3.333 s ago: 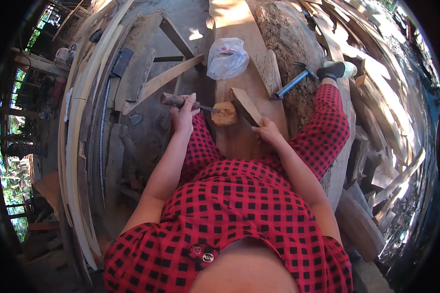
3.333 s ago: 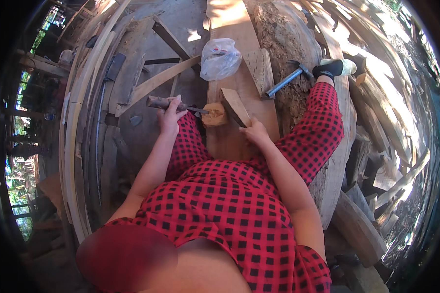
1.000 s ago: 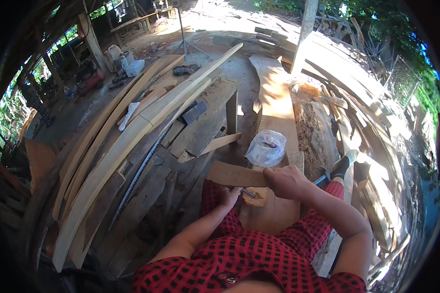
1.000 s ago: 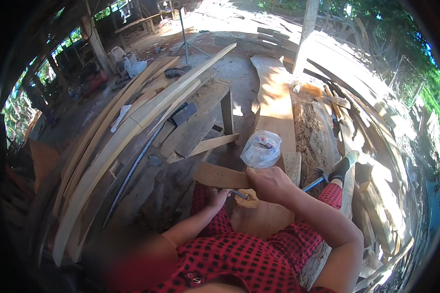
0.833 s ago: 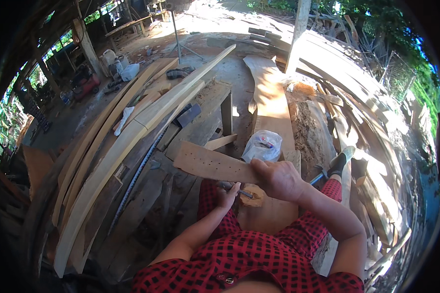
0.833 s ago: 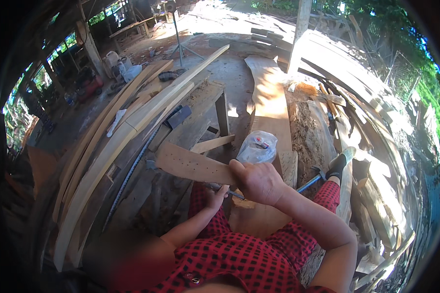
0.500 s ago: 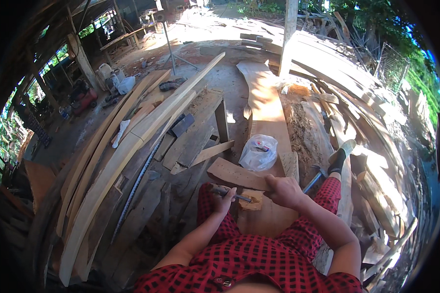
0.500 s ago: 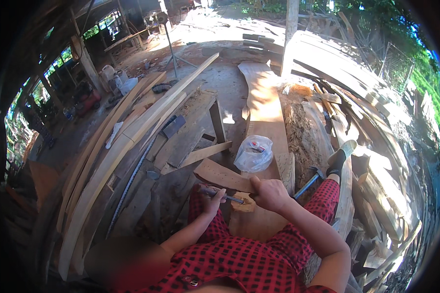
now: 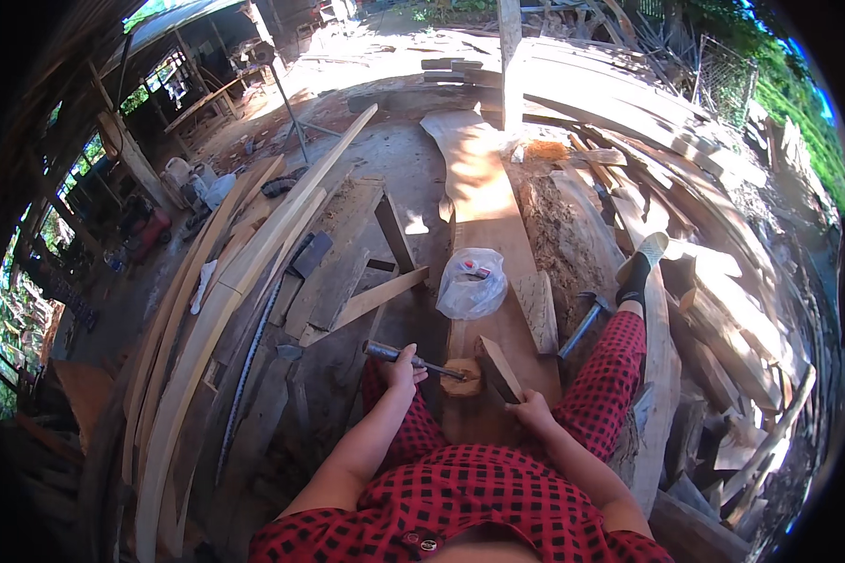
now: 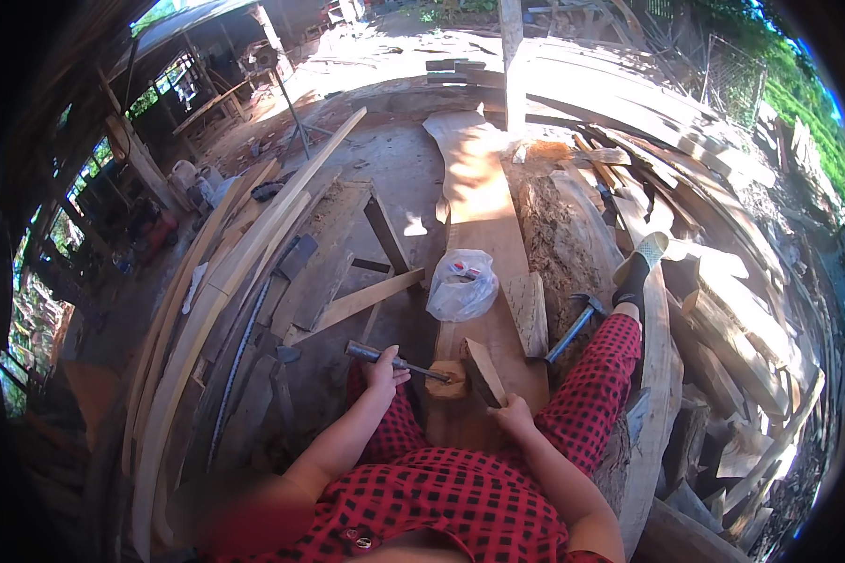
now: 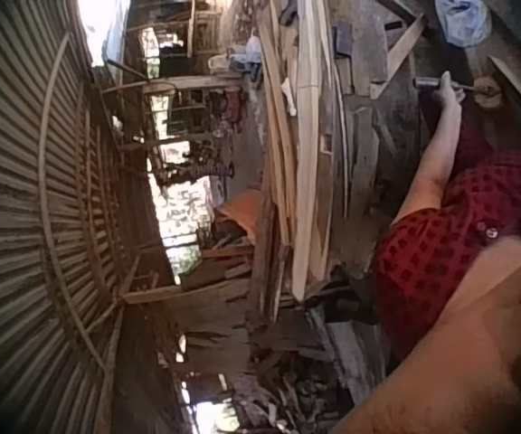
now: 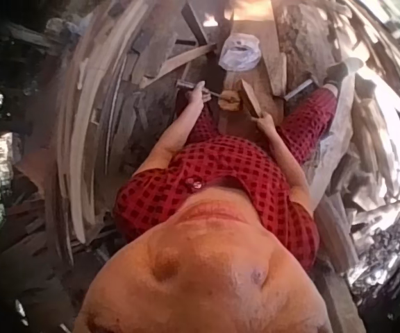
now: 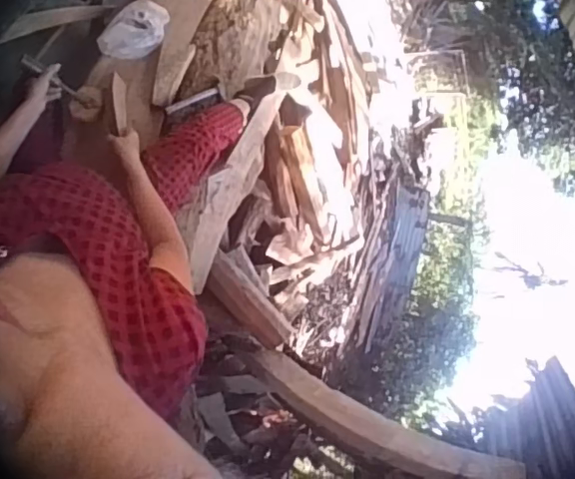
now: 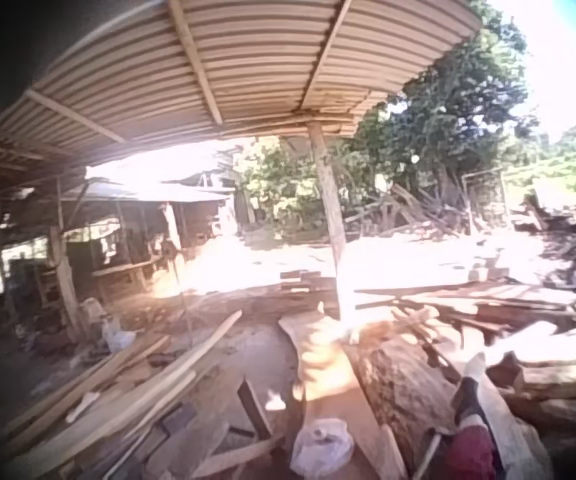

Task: Using a manual chisel and a wooden mallet to carve out or shape sections of a wood plank.

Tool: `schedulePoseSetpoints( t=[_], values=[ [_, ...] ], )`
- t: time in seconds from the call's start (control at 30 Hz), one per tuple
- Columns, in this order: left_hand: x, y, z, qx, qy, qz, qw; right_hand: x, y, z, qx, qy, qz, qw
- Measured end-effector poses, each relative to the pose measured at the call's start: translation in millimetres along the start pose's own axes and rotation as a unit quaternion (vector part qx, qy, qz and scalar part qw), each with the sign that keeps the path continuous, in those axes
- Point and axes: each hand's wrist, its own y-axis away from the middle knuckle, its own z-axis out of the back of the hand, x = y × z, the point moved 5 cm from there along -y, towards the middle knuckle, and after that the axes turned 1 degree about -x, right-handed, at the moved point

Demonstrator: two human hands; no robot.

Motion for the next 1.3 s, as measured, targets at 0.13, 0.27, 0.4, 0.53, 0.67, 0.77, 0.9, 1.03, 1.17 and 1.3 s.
schedulePoseSetpoints(
  t=[0.13,0.27,0.4,0.53,0.67,0.77,0.9,1.03,1.17,1.3],
  values=[
    [9,-12,0,-0.004,-0.012,0.055,0.998,-4,-10,-5,-0.008,0.042,-0.003,0.999],
    [-1,0,-18,-0.010,0.010,0.024,1.000,-3,-23,-7,0.021,-0.029,-0.032,0.999],
    [0,-14,-16,0.009,0.013,0.026,1.000,-2,-39,-6,0.040,-0.074,-0.039,0.996],
    [-1,-6,-20,0.012,0.051,0.010,0.999,2,-34,-4,0.066,-0.093,-0.061,0.992],
    [-12,19,-27,0.064,0.002,-0.060,0.996,4,-25,1,0.059,-0.086,-0.075,0.992],
    [-24,29,-37,0.115,-0.034,-0.136,0.983,0,-27,0,0.051,-0.042,-0.053,0.996],
    [-39,26,-44,0.151,-0.053,-0.180,0.971,-1,-30,-1,0.049,-0.026,-0.052,0.997],
    [-39,33,-56,0.178,-0.052,-0.180,0.966,3,-27,2,0.058,-0.023,-0.060,0.996],
    [-40,40,-64,0.199,-0.076,-0.205,0.955,11,-23,5,0.061,-0.016,-0.065,0.996],
    [-46,52,-82,0.279,-0.146,-0.226,0.922,12,-22,7,0.058,-0.011,-0.066,0.996]
  ],
)
